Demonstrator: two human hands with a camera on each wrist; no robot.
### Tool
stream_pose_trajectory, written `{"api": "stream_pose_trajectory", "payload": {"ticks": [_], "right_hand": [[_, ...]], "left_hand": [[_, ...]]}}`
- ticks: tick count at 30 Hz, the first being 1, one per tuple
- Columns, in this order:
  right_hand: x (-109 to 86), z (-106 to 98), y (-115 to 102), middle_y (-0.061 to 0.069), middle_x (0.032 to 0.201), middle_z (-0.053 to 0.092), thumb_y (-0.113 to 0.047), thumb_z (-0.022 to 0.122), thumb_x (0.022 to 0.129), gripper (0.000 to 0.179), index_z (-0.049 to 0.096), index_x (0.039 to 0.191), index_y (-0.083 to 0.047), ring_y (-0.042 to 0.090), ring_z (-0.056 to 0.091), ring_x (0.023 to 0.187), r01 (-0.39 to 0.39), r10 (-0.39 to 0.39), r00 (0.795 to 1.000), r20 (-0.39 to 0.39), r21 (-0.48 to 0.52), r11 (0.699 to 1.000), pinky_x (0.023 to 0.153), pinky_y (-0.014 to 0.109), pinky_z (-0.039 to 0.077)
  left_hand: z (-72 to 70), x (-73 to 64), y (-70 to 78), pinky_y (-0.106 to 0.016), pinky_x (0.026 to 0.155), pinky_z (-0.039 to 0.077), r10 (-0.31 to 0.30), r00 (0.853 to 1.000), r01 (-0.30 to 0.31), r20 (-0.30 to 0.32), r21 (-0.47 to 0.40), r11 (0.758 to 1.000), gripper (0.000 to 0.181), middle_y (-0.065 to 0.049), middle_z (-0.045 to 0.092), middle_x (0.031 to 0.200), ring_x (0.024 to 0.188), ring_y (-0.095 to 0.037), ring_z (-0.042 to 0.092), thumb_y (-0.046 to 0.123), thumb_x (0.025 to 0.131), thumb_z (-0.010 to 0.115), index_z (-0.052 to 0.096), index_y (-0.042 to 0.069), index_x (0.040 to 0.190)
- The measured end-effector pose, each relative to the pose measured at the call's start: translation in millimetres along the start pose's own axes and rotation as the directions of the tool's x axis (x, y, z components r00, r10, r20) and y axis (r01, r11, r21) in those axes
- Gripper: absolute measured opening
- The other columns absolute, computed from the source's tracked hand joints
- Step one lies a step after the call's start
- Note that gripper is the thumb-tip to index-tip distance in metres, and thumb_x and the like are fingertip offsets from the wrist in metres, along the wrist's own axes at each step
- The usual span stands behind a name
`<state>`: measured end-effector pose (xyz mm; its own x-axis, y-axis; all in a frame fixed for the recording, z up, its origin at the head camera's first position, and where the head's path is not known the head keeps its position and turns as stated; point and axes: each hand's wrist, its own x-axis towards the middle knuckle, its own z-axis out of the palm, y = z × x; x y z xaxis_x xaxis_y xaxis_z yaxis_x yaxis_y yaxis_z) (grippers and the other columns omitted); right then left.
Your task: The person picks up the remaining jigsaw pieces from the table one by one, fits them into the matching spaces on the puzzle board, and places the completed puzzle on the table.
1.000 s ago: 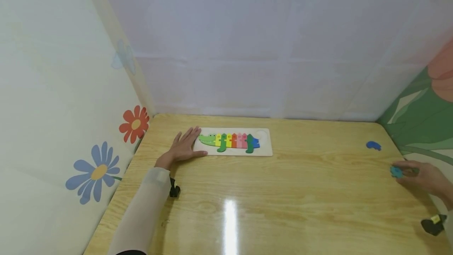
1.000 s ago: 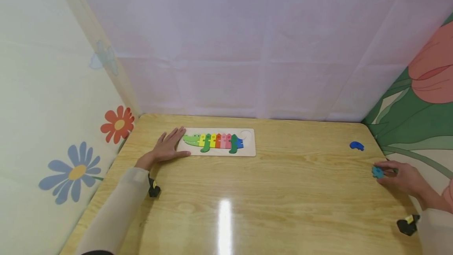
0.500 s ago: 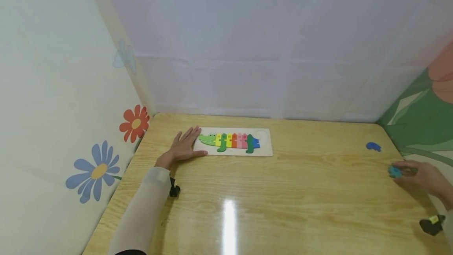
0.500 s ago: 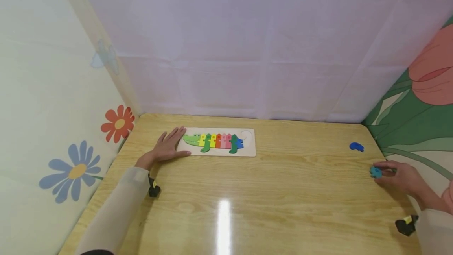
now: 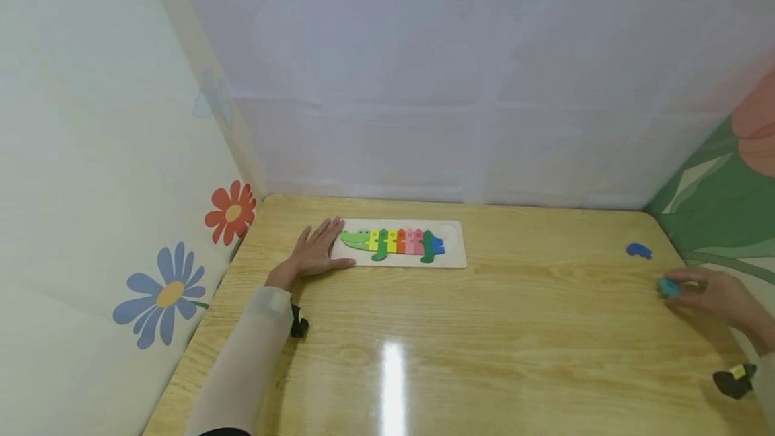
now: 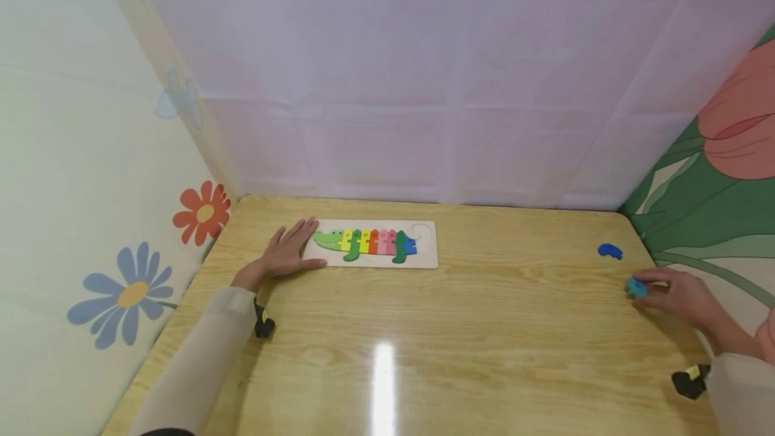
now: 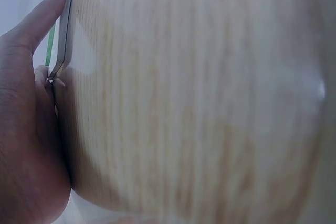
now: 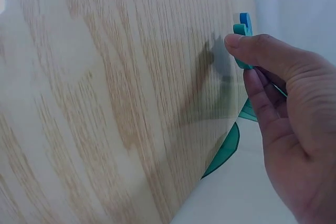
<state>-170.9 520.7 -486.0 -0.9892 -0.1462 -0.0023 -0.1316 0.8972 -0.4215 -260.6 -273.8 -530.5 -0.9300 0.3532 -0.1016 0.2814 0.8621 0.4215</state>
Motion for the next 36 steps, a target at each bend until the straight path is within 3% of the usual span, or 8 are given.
{"api": "stream_pose_trajectory", "payload": {"ticks": [2,10,17,19,21,24,26,36], "right_hand": [[1.0,1.0,-2.0,0.045,0.128,0.059,-0.025,0.094,0.081,0.062,0.069,0.123,0.013,-0.019,0.05,0.083,0.0,0.0,1.0,-0.012,0.006,1.0,0.062,0.02,0.054],[6.3,6.1,-7.5,0.027,0.116,0.073,-0.02,0.093,0.081,0.056,0.07,0.122,0.012,-0.024,0.046,0.086,0.057,-0.056,0.998,-0.027,0.041,0.998,0.063,0.018,0.055],[11.5,9.0,-14.7,0.036,0.117,0.068,-0.014,0.09,0.085,0.051,0.068,0.123,0.013,-0.025,0.046,0.086,0.08,-0.078,0.997,-0.024,0.084,0.993,0.063,0.018,0.055],[13.6,10.2,-16.9,0.026,0.113,0.072,-0.013,0.09,0.085,0.051,0.069,0.123,0.013,-0.025,0.046,0.088,0.087,-0.084,0.996,-0.03,0.087,0.992,0.064,0.017,0.055],[15.4,10.8,-19.0,0.003,0.111,0.073,-0.011,0.09,0.084,0.051,0.069,0.123,0.013,-0.025,0.046,0.089,0.101,-0.098,0.995,-0.034,0.107,0.989,0.065,0.017,0.055],[18.3,11.1,-22.6,-0.031,0.113,0.059,-0.009,0.09,0.083,0.052,0.068,0.123,0.015,-0.026,0.047,0.094,0.127,-0.122,0.992,-0.04,0.154,0.98,0.067,0.014,0.055],[19.3,11.2,-25.0,-0.043,0.113,0.05,-0.007,0.09,0.083,0.051,0.067,0.123,0.015,-0.026,0.047,0.097,0.149,-0.142,0.989,-0.047,0.187,0.971,0.068,0.013,0.055],[24.2,14.3,-31.9,-0.04,0.114,0.052,0.002,0.089,0.08,0.043,0.069,0.117,0.014,-0.026,0.046,0.101,0.237,-0.225,0.971,-0.078,0.21,0.949,0.073,0.008,0.05]], "left_hand": [[0.0,-0.1,0.1,-0.063,0.127,-0.008,0.001,1.0,-0.001,0.001,0.003,1.0,0.119,-0.013,0.007,0.179,0.165,-0.036,0.002,0.079,0.089,0.061,0.012,0.008,0.171],[-3.2,-2.4,4.1,-0.066,0.126,-0.006,0.008,1.0,-0.009,-0.004,-0.01,1.0,0.123,-0.016,0.009,0.178,0.164,-0.039,0.003,0.083,0.087,0.059,0.014,0.005,0.17],[1.5,1.8,-2.8,-0.063,0.127,-0.007,0.008,1.0,-0.008,0.005,0.004,1.0,0.117,-0.012,0.006,0.179,0.165,-0.035,0.001,0.077,0.09,0.062,0.011,0.009,0.171],[3.1,3.2,-5.4,-0.063,0.127,-0.007,0.01,1.0,-0.01,0.003,0.003,1.0,0.116,-0.011,0.006,0.179,0.165,-0.034,0.001,0.075,0.09,0.063,0.011,0.01,0.171],[4.0,4.1,-7.6,-0.063,0.127,-0.007,0.011,1.0,-0.011,0.002,0.006,1.0,0.117,-0.011,0.006,0.179,0.165,-0.034,0.001,0.076,0.09,0.063,0.011,0.01,0.172],[4.9,5.3,-9.4,-0.064,0.127,-0.007,0.01,1.0,-0.01,0.005,0.009,1.0,0.119,-0.011,0.006,0.179,0.165,-0.034,0.001,0.078,0.089,0.063,0.011,0.01,0.172],[5.0,5.7,-9.6,-0.063,0.127,-0.008,0.005,1.0,-0.005,0.007,0.012,1.0,0.118,-0.01,0.005,0.179,0.165,-0.034,0.0,0.077,0.089,0.063,0.01,0.011,0.172],[0.3,1.8,-1.4,-0.064,0.127,-0.006,-0.006,1.0,0.006,0.011,0.012,1.0,0.12,-0.013,0.007,0.179,0.165,-0.036,0.002,0.079,0.088,0.062,0.012,0.009,0.171]]}}
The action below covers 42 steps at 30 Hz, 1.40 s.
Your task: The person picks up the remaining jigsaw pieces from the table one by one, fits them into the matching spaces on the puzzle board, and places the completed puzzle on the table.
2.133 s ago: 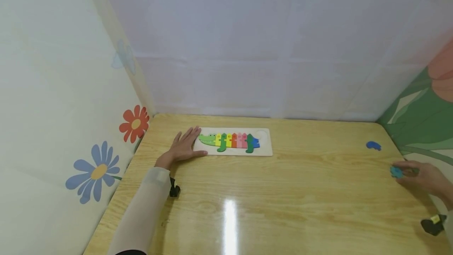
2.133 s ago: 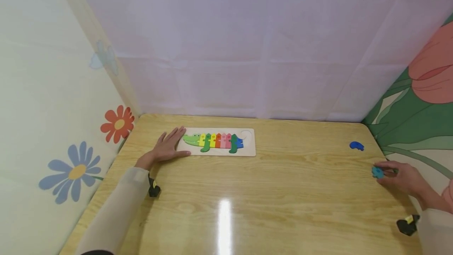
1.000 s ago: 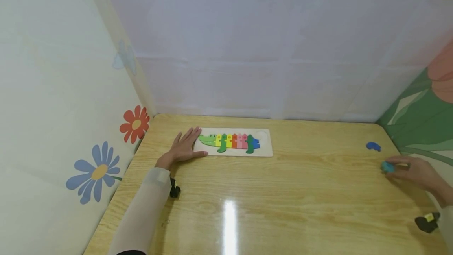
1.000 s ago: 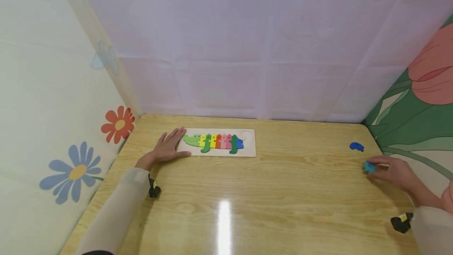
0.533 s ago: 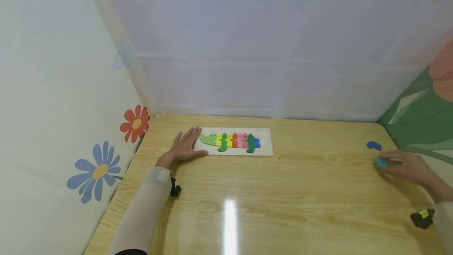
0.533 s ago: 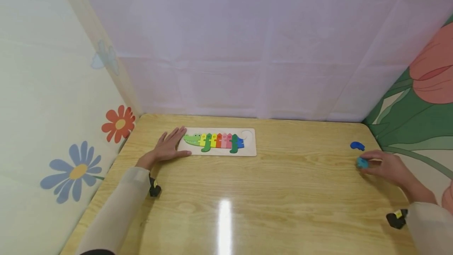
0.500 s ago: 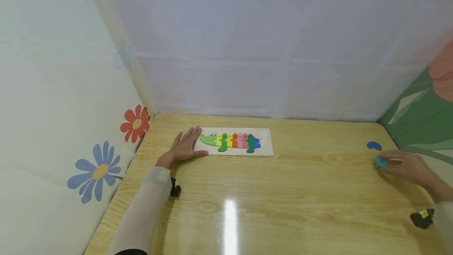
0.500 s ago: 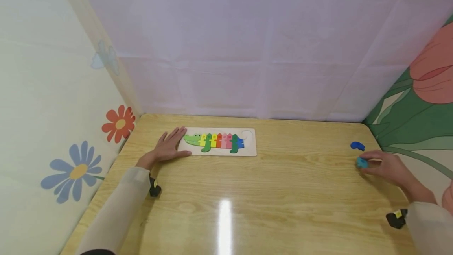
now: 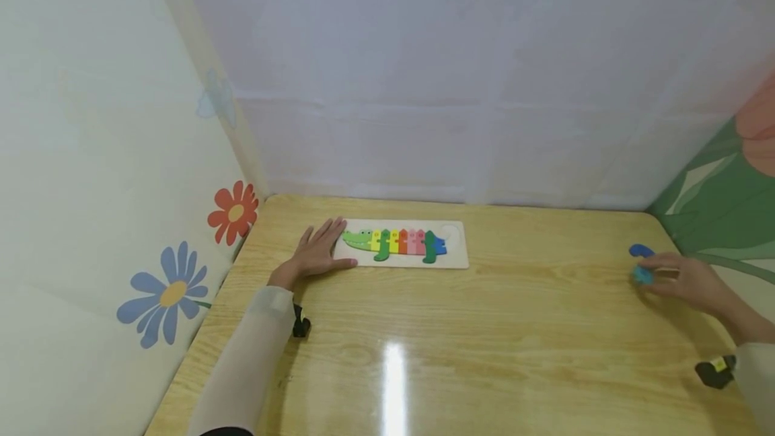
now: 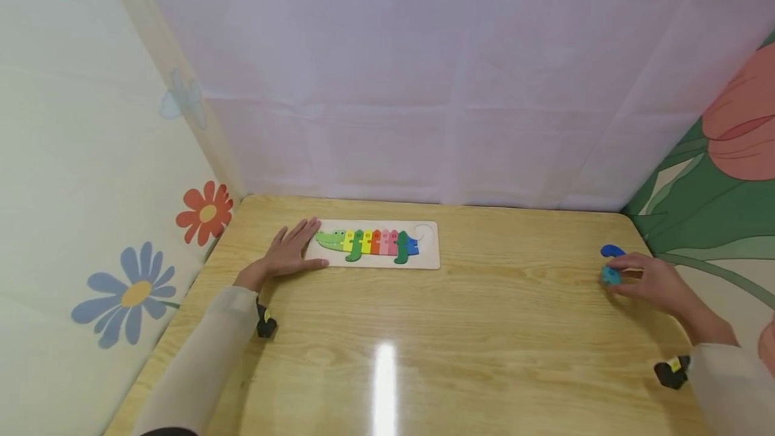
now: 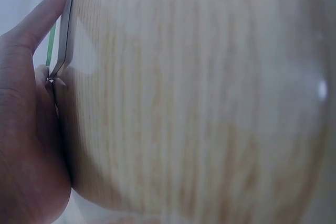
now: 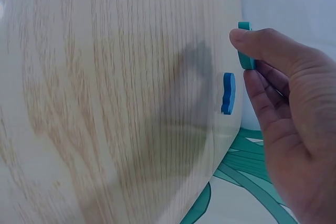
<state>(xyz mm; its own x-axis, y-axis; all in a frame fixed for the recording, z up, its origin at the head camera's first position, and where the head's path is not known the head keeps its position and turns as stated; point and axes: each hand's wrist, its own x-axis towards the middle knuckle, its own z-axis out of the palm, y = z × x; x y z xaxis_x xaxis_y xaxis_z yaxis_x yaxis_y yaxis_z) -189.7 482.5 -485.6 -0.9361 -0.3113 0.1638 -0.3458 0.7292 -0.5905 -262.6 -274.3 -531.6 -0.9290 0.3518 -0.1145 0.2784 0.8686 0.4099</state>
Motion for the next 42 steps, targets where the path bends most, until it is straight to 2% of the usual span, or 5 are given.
{"api": "stream_pose_trajectory", "payload": {"ticks": [7,21,32,39,42], "right_hand": [[5.5,3.5,-2.3,-0.042,0.117,0.054,0.007,0.089,0.077,0.041,0.07,0.114,0.012,-0.025,0.05,0.102,0.049,-0.049,0.999,-0.013,0.059,0.997,0.074,0.004,0.049],[15.7,10.1,-17.0,-0.047,0.121,0.046,0.0,0.091,0.079,0.043,0.07,0.116,0.007,-0.032,0.038,0.111,0.059,-0.059,0.998,-0.009,0.002,0.998,0.078,0.002,0.045],[25.5,15.8,-27.7,-0.028,0.115,0.061,0.006,0.091,0.074,0.046,0.071,0.115,0.009,-0.019,0.056,0.098,0.133,-0.134,0.99,-0.034,-0.02,0.991,0.077,0.005,0.05],[31.5,15.8,-37.1,0.017,0.116,0.071,-0.003,0.092,0.078,0.043,0.073,0.116,0.003,-0.019,0.056,0.096,0.092,-0.094,0.996,-0.011,-0.116,0.989,0.074,0.011,0.051],[33.5,15.7,-39.1,0.026,0.118,0.07,-0.005,0.092,0.08,0.043,0.073,0.117,0.003,-0.019,0.055,0.096,0.082,-0.083,0.997,0.001,-0.117,0.99,0.074,0.012,0.051]], "left_hand": [[-3.1,-4.4,5.6,-0.065,0.127,-0.003,-0.001,1.0,0.001,-0.002,0.0,1.0,0.119,-0.016,0.009,0.178,0.164,-0.039,0.005,0.077,0.089,0.063,0.013,0.006,0.17],[2.5,-2.5,0.0,-0.062,0.128,-0.008,-0.001,1.0,0.001,-0.003,-0.022,1.0,0.119,-0.013,0.007,0.179,0.165,-0.035,0.001,0.078,0.089,0.062,0.012,0.008,0.171],[-4.4,-4.9,5.7,-0.064,0.127,-0.005,-0.003,1.0,0.003,0.002,0.0,1.0,0.117,-0.014,0.008,0.178,0.165,-0.037,0.002,0.077,0.09,0.062,0.013,0.007,0.171],[-4.3,-4.0,5.4,-0.066,0.126,-0.005,0.012,1.0,-0.012,-0.005,-0.021,1.0,0.122,-0.016,0.008,0.178,0.164,-0.039,0.003,0.083,0.088,0.059,0.013,0.006,0.17],[-5.0,-3.3,5.8,-0.065,0.127,-0.006,0.013,1.0,-0.013,0.003,-0.017,1.0,0.118,-0.015,0.008,0.178,0.164,-0.038,0.002,0.077,0.09,0.062,0.012,0.006,0.171]]}}
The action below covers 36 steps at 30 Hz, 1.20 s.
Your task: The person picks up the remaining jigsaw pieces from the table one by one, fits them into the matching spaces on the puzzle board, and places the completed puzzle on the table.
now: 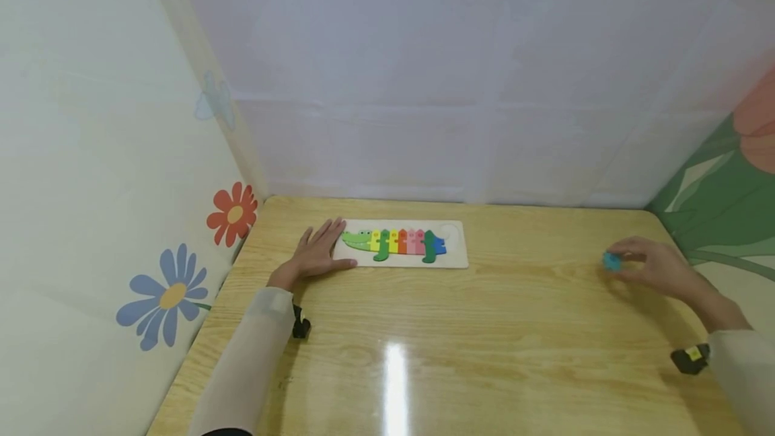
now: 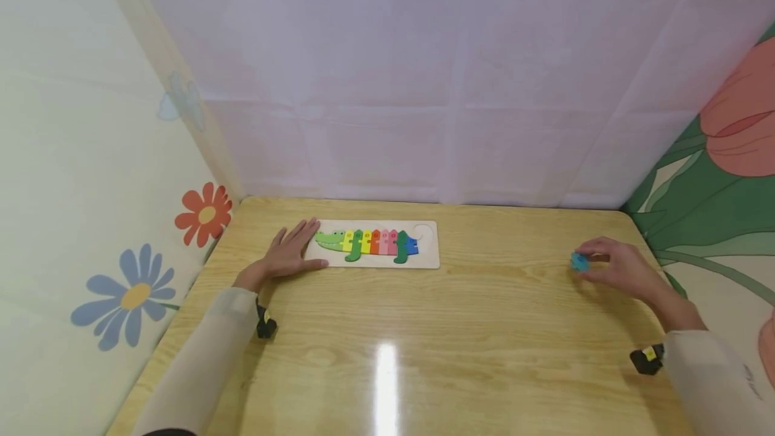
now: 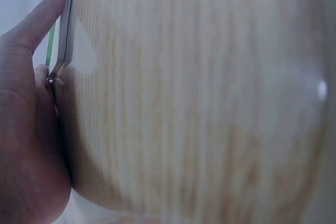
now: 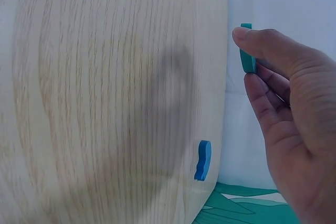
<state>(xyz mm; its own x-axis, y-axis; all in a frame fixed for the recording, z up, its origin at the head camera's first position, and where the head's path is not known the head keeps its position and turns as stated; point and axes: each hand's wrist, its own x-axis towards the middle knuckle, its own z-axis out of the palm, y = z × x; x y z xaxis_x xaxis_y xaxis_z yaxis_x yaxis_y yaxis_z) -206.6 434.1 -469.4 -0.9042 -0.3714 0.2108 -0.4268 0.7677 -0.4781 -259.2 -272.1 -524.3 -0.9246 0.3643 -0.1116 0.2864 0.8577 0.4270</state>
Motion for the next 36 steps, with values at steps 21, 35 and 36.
{"api": "stream_pose_trajectory", "payload": {"ticks": [21,35,36], "right_hand": [[21.9,11.1,-18.6,0.023,0.108,0.074,0.004,0.093,0.073,0.045,0.073,0.114,0.004,-0.011,0.064,0.093,0.099,-0.098,0.995,-0.024,0.026,0.995,0.073,0.017,0.057],[32.4,16.2,-40.8,0.017,0.109,0.077,-0.008,0.092,0.081,0.041,0.073,0.117,-0.002,0.035,0.076,0.094,0.063,-0.063,0.998,0.001,-0.021,0.998,0.075,0.037,0.062],[33.2,16.8,-41.4,0.017,0.109,0.077,-0.007,0.092,0.081,0.041,0.073,0.117,-0.001,0.036,0.076,0.094,0.065,-0.065,0.998,-0.001,-0.017,0.998,0.075,0.037,0.062]], "left_hand": [[-0.8,0.3,-0.4,-0.065,0.127,-0.007,0.002,1.0,-0.002,0.005,0.0,1.0,0.118,-0.013,0.006,0.179,0.165,-0.037,0.001,0.079,0.091,0.06,0.011,0.008,0.171],[-2.3,-2.0,1.6,-0.064,0.127,-0.006,-0.021,1.0,0.021,0.017,0.03,0.999,0.112,-0.011,0.005,0.179,0.165,-0.034,0.0,0.07,0.094,0.064,0.009,0.009,0.171],[-2.6,-2.1,1.9,-0.064,0.127,-0.006,-0.023,1.0,0.023,0.018,0.031,0.999,0.112,-0.011,0.005,0.179,0.165,-0.034,0.0,0.069,0.094,0.064,0.009,0.009,0.171]]}}
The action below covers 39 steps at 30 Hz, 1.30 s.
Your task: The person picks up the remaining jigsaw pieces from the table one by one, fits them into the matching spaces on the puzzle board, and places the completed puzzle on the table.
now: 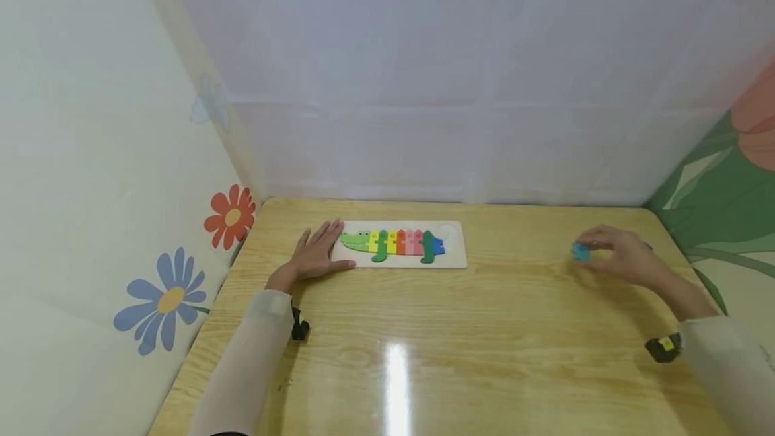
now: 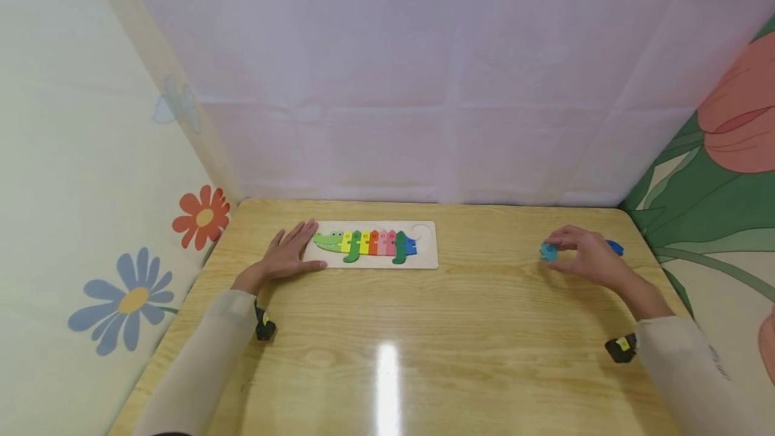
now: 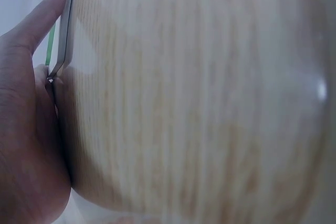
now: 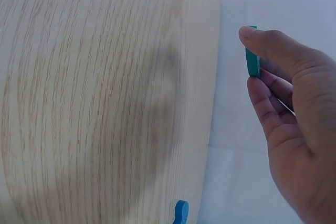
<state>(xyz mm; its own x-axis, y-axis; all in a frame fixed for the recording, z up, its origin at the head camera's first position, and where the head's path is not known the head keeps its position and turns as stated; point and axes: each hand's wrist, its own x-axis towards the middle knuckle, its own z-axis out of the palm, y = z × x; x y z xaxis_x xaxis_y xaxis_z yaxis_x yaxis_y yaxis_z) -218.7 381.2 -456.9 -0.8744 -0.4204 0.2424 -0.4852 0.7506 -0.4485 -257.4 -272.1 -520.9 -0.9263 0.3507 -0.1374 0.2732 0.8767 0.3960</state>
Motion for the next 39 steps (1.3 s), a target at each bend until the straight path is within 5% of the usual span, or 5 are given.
{"api": "stream_pose_trajectory", "payload": {"ticks": [6,15,23,30,39], "right_hand": [[5.0,5.4,-1.2,0.017,0.107,0.077,-0.003,0.094,0.076,0.044,0.074,0.115,0.002,0.034,0.076,0.09,0.061,-0.061,0.998,-0.02,0.0,0.998,0.074,0.037,0.062],[10.0,12.8,-7.3,0.021,0.116,0.074,-0.008,0.093,0.08,0.043,0.076,0.117,0.002,0.037,0.075,0.094,0.042,-0.042,0.999,-0.003,-0.026,0.999,0.08,0.057,0.06],[18.8,20.3,-13.8,0.016,0.113,0.074,-0.01,0.095,0.077,0.041,0.079,0.113,-0.001,0.033,0.076,0.093,0.091,-0.094,0.995,-0.027,-0.075,0.993,0.081,0.045,0.059],[23.9,23.6,-22.1,0.02,0.116,0.072,-0.013,0.094,0.08,0.04,0.078,0.114,0.001,0.038,0.074,0.098,0.054,-0.053,0.999,0.007,-0.046,0.998,0.084,0.059,0.059],[29.6,31.4,-29.8,0.021,0.117,0.071,-0.011,0.093,0.081,0.038,0.079,0.114,0.003,0.041,0.07,0.104,0.048,-0.048,0.999,0.008,-0.008,0.999,0.087,0.06,0.057]], "left_hand": [[0.2,0.4,0.5,-0.063,0.128,-0.006,-0.004,1.0,0.004,-0.002,0.004,1.0,0.111,-0.011,0.005,0.179,0.165,-0.034,0.0,0.067,0.095,0.065,0.01,0.009,0.171],[1.2,0.8,-0.6,-0.064,0.127,-0.006,0.006,1.0,-0.006,-0.009,-0.008,1.0,0.113,-0.012,0.006,0.179,0.165,-0.035,0.001,0.07,0.093,0.064,0.011,0.008,0.171],[4.7,3.2,-4.6,-0.064,0.127,-0.004,0.008,1.0,-0.008,-0.014,0.005,1.0,0.116,-0.011,0.006,0.179,0.165,-0.035,0.001,0.076,0.092,0.061,0.01,0.008,0.171],[3.8,3.3,-3.7,-0.064,0.127,-0.006,0.003,1.0,-0.003,-0.013,0.003,1.0,0.113,-0.011,0.005,0.179,0.165,-0.035,0.0,0.07,0.093,0.064,0.01,0.008,0.171],[2.6,2.8,-1.8,-0.063,0.128,-0.006,0.003,1.0,-0.003,-0.009,0.008,1.0,0.113,-0.01,0.005,0.179,0.165,-0.034,0.0,0.069,0.094,0.065,0.009,0.009,0.171]]}}
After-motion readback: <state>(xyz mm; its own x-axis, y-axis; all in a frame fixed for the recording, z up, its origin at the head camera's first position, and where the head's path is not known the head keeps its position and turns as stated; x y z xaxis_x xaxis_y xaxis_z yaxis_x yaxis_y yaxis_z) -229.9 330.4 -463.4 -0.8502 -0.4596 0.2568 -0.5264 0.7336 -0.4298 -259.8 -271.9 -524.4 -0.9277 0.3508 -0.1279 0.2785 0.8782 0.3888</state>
